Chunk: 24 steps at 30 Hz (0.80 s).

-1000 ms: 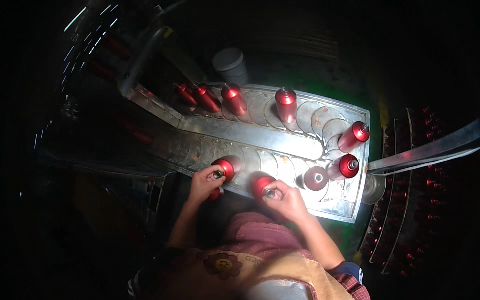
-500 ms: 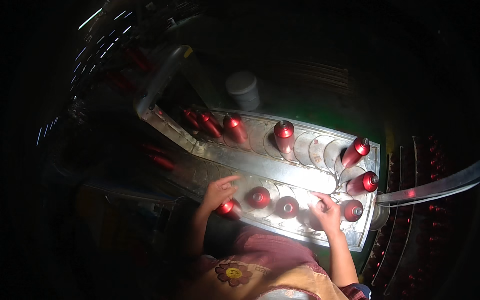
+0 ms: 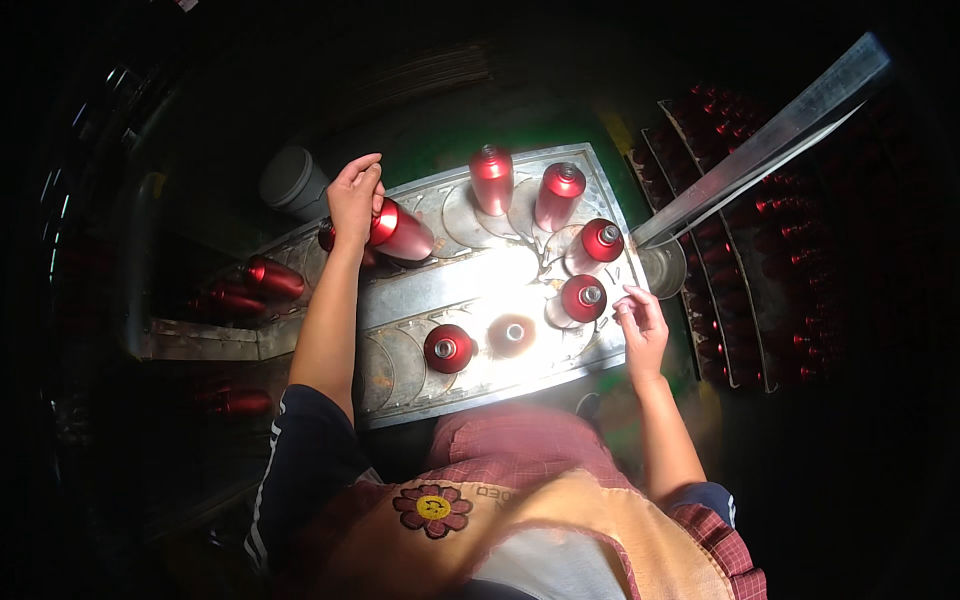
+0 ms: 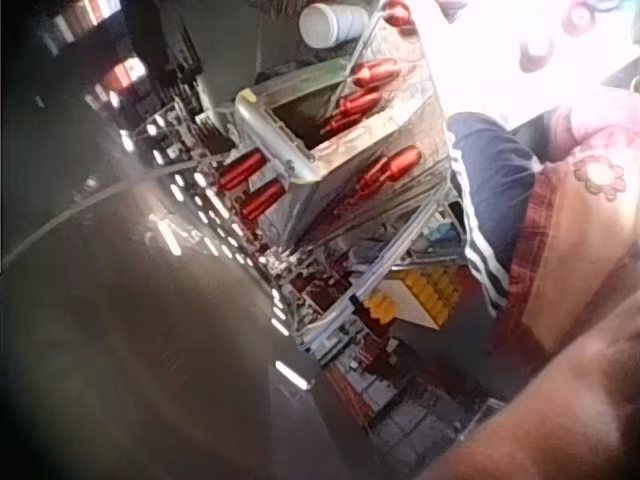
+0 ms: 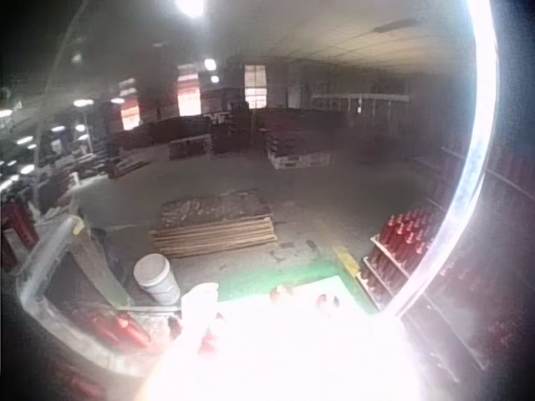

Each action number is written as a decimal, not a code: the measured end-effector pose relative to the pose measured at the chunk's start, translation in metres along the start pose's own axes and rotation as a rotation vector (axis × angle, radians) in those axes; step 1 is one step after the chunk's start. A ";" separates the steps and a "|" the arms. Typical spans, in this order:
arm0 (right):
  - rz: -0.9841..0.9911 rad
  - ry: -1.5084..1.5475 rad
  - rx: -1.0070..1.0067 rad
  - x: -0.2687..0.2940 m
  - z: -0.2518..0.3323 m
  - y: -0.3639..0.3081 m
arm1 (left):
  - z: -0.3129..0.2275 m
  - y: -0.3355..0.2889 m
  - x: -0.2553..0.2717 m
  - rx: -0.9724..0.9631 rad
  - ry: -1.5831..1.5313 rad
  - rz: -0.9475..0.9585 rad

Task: The person repeatedly picks up red cylindrical cans from a rotating rack and places them onto a metal tray. The person handles the cans one at a time, moving them between the rack and the tray in a repetitive cycle.

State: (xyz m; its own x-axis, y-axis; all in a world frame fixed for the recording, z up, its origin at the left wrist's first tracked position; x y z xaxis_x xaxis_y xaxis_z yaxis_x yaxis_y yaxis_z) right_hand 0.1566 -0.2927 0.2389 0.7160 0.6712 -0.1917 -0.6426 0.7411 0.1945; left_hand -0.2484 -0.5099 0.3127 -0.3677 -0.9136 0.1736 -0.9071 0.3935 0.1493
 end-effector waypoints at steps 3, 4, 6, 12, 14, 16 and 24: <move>-0.151 -0.089 -0.143 0.055 0.002 -0.038 | 0.065 0.044 -0.026 0.073 0.039 -0.059; -0.206 -0.122 -0.178 0.074 0.000 -0.053 | 0.080 0.052 -0.029 0.076 0.139 -0.092; -0.294 -0.055 -0.234 0.115 -0.003 -0.083 | 0.094 0.055 -0.029 0.079 0.156 -0.121; -0.524 -0.012 -0.258 0.226 -0.013 -0.148 | -0.020 -0.047 -0.025 -0.421 0.167 -0.374; -0.573 0.019 -0.294 0.261 -0.014 -0.158 | -0.057 -0.119 -0.051 -0.380 -0.071 -0.218; -0.592 0.046 -0.303 0.293 -0.016 -0.157 | -0.078 -0.189 -0.098 -0.310 -0.103 -0.143; -0.558 0.204 -0.194 0.384 -0.004 -0.122 | -0.074 -0.330 -0.341 0.202 0.035 0.451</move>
State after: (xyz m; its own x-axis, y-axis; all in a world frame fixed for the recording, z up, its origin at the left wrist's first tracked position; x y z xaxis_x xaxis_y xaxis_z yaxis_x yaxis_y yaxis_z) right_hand 0.5087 -0.1255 0.1375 0.9042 0.1572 -0.3972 -0.2378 0.9576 -0.1625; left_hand 0.1914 -0.3209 0.2761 -0.7292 -0.6512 0.2102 -0.6816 0.7182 -0.1397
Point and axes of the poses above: each hand's wrist, its own y-axis towards the middle knuckle, its own x-axis out of the back of the hand, z = x × y, the point moved 2 cm from there along y, towards the middle knuckle, and after that the axes turned 13 degrees about y, right-handed, at the moved point
